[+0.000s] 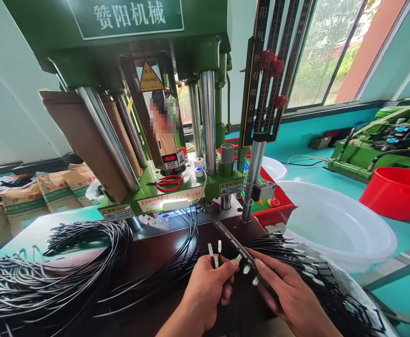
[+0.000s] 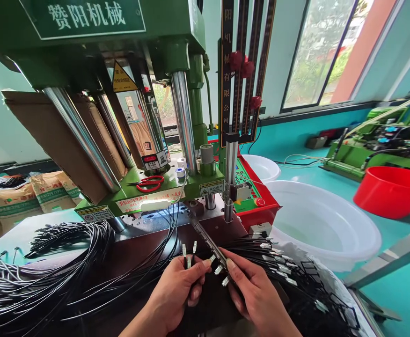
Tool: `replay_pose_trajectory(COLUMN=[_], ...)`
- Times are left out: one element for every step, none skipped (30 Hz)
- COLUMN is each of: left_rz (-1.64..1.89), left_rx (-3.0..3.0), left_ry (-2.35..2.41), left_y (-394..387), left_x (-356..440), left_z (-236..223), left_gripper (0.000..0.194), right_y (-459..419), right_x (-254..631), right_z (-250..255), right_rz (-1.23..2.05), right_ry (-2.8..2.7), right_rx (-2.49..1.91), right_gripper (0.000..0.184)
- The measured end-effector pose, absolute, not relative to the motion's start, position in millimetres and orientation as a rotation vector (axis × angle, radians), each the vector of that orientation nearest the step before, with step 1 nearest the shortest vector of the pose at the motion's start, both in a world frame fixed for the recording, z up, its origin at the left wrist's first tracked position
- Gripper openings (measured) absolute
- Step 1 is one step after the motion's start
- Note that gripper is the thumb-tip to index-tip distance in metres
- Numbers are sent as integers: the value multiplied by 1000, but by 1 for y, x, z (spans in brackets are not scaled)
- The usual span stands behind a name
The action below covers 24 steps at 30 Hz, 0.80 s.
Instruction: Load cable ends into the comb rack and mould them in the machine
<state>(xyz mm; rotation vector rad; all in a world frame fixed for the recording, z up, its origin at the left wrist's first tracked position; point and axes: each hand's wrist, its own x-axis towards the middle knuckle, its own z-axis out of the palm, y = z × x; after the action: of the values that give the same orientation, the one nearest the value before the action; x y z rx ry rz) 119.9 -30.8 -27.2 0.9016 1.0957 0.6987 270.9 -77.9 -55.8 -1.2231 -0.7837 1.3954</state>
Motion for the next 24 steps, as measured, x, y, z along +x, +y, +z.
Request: replay_pose_trajectory(left_rz=[690, 683, 679, 677, 675, 672, 671, 671, 671, 670, 672, 675, 679, 682, 685, 688, 689, 688, 690, 696, 707, 720, 738, 758], left_rx=[906, 911, 912, 912, 910, 909, 909, 907, 907, 908, 908, 908, 908, 910, 914, 918, 925, 929, 928, 924, 913, 896, 876, 855], left_ry=[1091, 1086, 1083, 1080, 1077, 1072, 1067, 1061, 1055, 1050, 1051, 1056, 1062, 1066, 1069, 1068, 1064, 1060, 1060, 1061, 1060, 1054, 1043, 1026], left_y=[-30, -30, -30, -29, -29, -29, -29, -30, -30, -30, -30, -30, -30, -30, -29, -29, -29, -29, -29, -30, -31, -32, -34, -36], left_x=[120, 120, 120, 120, 120, 120, 120, 120, 120, 120, 120, 121, 121, 122, 122, 123, 123, 123, 123, 122, 120, 118, 115, 111], left_z=[-27, -27, -27, -28, -28, -28, -29, -29, -29, -29, -29, -29, -29, -30, -31, -31, -32, -33, -33, -32, -31, -30, -27, -25], left_gripper=[30, 29, 28, 27, 27, 27, 27, 27, 26, 26, 26, 26, 26, 25, 25, 25, 25, 26, 27, 28, 30, 32, 33, 34], right_y=[-78, -78, -78, -78, -78, -78, -78, -78, -78, -78, -78, -78, -79, -79, -79, -79, -78, -78, -78, -77, -77, -78, -79, -80], right_x=[270, 270, 269, 269, 268, 268, 268, 268, 269, 269, 270, 270, 270, 271, 271, 271, 271, 271, 271, 271, 271, 272, 273, 274], right_z=[-55, -55, -54, -53, -52, -52, -51, -51, -51, -51, -52, -52, -53, -53, -54, -55, -55, -56, -57, -57, -58, -58, -57, -57], right_rz=[1391, 1385, 1374, 1359, 1344, 1336, 1338, 1347, 1364, 1379, 1391, 1397, 1394, 1388, 1382, 1380, 1386, 1402, 1415, 1430, 1441, 1440, 1433, 1423], right_ry=[-787, -791, -792, -790, -789, -791, -796, -803, -812, -820, -829, -837, -846, -864, -887, -912, -935, -952, -956, -946, -922, -887, -849, -815], right_rx=[-1231, -1237, -1242, -1246, -1250, -1254, -1259, -1262, -1263, -1261, -1257, -1252, -1248, -1244, -1240, -1235, -1230, -1225, -1222, -1224, -1233, -1242, -1248, -1248], right_gripper=[64, 64, 63, 63, 62, 63, 64, 65, 66, 67, 67, 67, 66, 65, 63, 61, 60, 60, 61, 63, 66, 68, 69, 68])
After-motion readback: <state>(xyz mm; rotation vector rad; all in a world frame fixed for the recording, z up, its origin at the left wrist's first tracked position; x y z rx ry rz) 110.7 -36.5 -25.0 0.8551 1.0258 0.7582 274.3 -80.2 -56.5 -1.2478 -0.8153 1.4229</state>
